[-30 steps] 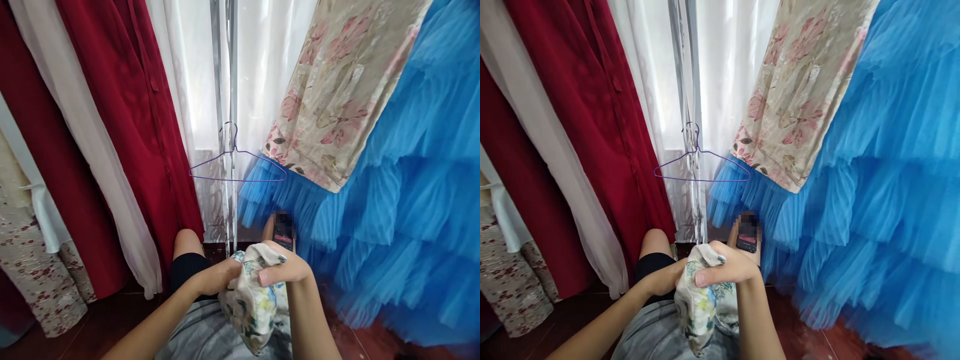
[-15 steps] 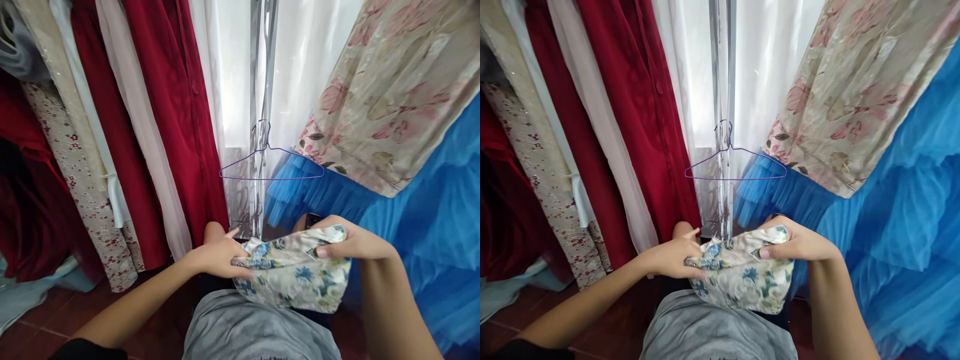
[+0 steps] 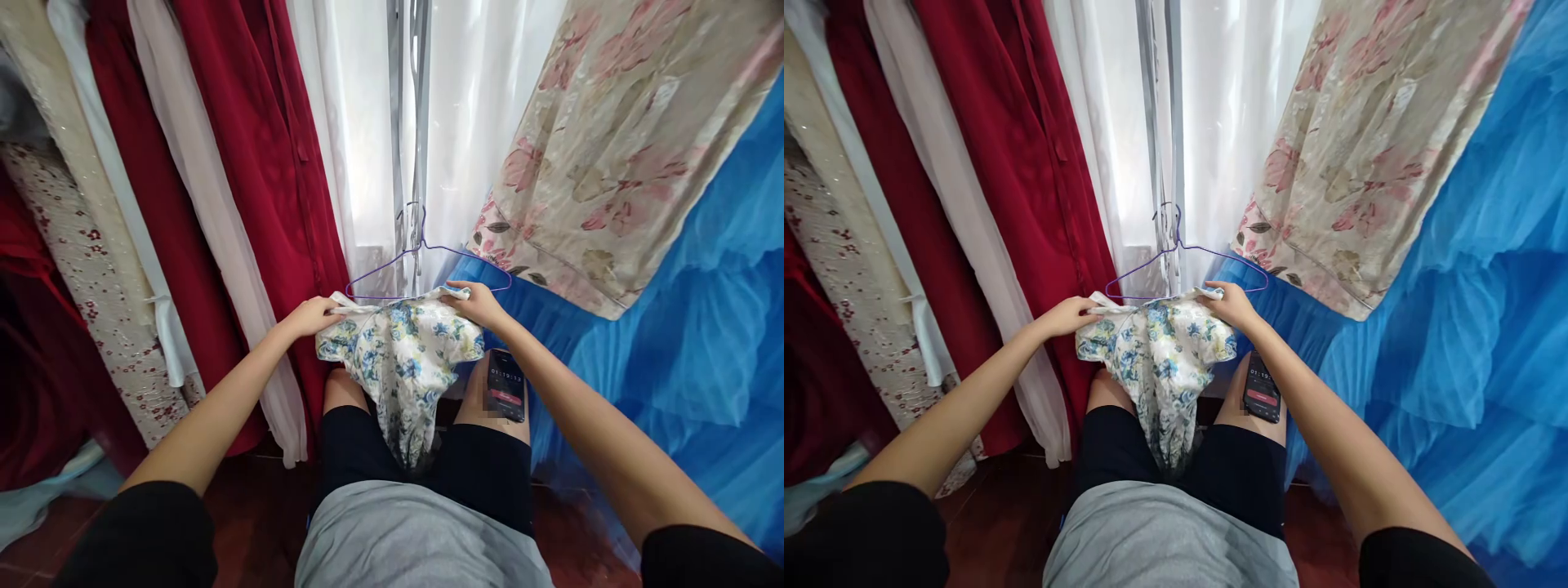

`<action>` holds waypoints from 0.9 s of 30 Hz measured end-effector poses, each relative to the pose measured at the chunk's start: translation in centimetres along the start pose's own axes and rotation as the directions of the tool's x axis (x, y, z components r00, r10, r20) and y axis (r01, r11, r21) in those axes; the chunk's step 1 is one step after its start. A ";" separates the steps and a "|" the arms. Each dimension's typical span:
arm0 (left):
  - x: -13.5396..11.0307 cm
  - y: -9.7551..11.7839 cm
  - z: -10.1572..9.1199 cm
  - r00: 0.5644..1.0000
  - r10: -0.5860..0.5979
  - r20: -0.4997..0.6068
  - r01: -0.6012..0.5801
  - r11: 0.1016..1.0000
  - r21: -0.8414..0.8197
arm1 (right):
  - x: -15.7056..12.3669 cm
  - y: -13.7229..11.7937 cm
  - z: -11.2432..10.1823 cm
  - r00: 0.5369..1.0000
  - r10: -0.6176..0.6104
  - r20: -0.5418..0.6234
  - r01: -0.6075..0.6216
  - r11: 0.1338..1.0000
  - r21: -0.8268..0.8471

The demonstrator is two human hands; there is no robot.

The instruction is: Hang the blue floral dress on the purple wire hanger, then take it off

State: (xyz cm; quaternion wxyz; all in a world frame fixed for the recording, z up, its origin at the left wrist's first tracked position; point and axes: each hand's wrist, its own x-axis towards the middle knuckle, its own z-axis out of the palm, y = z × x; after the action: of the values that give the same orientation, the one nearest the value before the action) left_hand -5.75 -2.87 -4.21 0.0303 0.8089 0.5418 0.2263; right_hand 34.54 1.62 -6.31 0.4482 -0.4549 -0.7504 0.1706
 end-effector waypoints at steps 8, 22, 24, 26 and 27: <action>5.3 0.5 -1.4 0.999 0.040 -0.029 -0.039 0.998 0.042 | -0.5 -0.3 1.7 0.997 0.075 -0.030 -0.080 0.915 -0.396; 6.5 9.4 0.2 0.818 0.171 -0.549 -0.252 0.965 -0.074 | -1.3 1.7 -3.8 0.909 -0.100 -0.405 0.024 0.982 -0.188; 6.5 9.0 0.1 0.813 0.181 -0.554 -0.250 0.967 -0.050 | -0.5 2.3 -5.9 0.954 -0.052 -0.294 -0.003 0.983 -0.183; 6.5 8.3 -0.2 0.808 0.165 -0.565 -0.213 0.977 -0.019 | 0.0 2.1 -7.8 0.990 0.023 -0.137 -0.035 0.996 -0.086; 6.6 7.8 -0.4 0.812 0.141 -0.567 -0.182 0.983 -0.016 | 0.2 1.8 -8.6 0.996 0.065 -0.061 -0.065 0.998 0.007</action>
State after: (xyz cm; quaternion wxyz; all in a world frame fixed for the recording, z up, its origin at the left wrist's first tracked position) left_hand 2.87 -0.31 0.61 -0.1222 0.7476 0.4478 0.4750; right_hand 42.61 1.40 -2.75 0.4662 -0.4830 -0.7207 0.1728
